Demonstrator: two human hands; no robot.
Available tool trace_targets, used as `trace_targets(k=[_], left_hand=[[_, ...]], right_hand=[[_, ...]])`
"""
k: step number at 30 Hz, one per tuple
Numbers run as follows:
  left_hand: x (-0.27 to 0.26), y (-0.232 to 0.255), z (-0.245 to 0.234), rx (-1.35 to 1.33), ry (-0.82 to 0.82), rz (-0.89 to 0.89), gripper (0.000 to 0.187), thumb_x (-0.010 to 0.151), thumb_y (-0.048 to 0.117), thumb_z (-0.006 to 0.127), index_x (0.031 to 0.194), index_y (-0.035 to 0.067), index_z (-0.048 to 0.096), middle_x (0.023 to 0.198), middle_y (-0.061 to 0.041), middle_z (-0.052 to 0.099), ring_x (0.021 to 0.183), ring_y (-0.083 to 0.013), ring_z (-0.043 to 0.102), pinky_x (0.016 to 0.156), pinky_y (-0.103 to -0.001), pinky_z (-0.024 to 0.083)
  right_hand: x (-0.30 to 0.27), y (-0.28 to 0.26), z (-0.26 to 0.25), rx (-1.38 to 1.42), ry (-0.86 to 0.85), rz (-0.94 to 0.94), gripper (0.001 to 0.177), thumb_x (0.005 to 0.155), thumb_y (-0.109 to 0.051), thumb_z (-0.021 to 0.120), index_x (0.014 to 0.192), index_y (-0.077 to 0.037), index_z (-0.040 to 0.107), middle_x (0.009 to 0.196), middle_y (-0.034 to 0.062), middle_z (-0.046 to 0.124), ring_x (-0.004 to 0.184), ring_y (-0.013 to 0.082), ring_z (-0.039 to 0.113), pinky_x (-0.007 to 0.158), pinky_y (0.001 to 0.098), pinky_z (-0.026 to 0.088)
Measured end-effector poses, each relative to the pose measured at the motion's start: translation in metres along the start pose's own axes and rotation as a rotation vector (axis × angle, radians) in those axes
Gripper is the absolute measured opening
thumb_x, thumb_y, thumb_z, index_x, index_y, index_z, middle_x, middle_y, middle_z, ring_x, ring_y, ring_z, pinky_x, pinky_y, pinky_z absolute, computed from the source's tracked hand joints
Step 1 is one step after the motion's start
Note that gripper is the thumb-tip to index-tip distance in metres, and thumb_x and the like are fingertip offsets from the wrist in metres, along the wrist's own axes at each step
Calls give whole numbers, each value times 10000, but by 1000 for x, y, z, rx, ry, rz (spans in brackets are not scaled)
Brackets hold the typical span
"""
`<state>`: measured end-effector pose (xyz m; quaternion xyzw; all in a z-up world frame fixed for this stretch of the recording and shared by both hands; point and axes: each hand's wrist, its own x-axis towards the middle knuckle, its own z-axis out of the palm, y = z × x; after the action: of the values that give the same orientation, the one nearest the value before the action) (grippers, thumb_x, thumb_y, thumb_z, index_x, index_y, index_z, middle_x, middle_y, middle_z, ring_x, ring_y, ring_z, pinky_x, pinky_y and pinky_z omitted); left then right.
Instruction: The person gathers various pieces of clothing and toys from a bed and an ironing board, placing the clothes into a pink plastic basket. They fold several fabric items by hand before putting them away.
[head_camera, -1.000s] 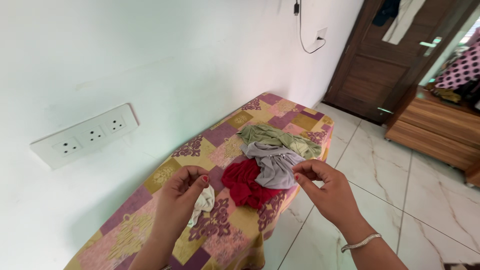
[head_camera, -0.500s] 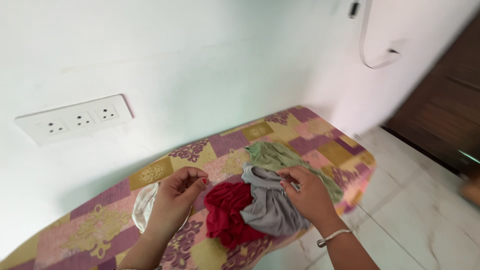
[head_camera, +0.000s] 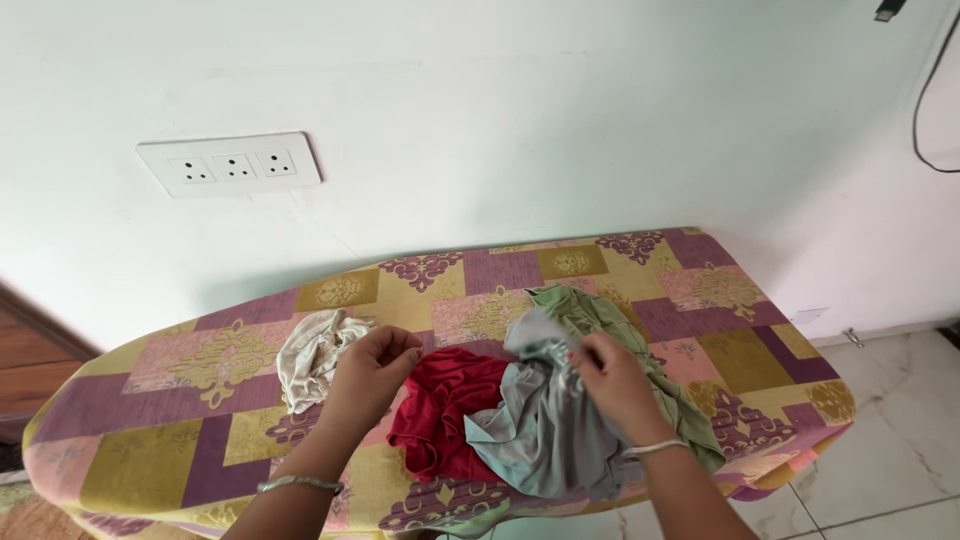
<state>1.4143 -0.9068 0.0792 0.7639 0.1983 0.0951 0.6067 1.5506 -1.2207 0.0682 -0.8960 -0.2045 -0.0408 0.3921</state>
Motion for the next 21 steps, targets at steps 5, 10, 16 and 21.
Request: trace_targets(k=[5, 10, 16, 21], left_hand=[[32, -38, 25, 289, 122, 219, 302, 825, 239, 738, 1065, 55, 726, 941, -75, 781, 889, -213, 765, 839, -355, 606], [43, -63, 50, 768, 96, -61, 710, 774, 456, 861, 1278, 34, 590, 1179, -187, 665, 1123, -345, 646, 940, -462, 534], [52, -103, 58, 451, 31, -146, 507, 818, 357, 764, 1246, 92, 710, 1096, -118, 768, 1013, -263, 726, 917, -406, 557], [44, -82, 33, -321, 48, -150, 355, 917, 218, 702, 1174, -25, 734, 986, -128, 764, 788, -192, 675, 732, -338, 545]], right_hand=[[-2, 11, -25, 82, -13, 43, 269, 859, -193, 789, 934, 4, 621, 783, 96, 667, 694, 165, 589, 651, 330, 515], [-17, 29, -22, 103, -131, 165, 305, 812, -189, 778, 1082, -64, 715, 779, 4, 726, 671, 106, 627, 639, 291, 519], [-17, 48, -10, 166, -393, 250, 249, 947, -219, 705, 1058, -9, 779, 767, 54, 657, 678, 115, 517, 622, 300, 457], [-19, 16, -15, 357, -206, 74, 264, 966, -188, 627, 1176, -59, 721, 778, -16, 678, 693, 64, 540, 652, 260, 479]])
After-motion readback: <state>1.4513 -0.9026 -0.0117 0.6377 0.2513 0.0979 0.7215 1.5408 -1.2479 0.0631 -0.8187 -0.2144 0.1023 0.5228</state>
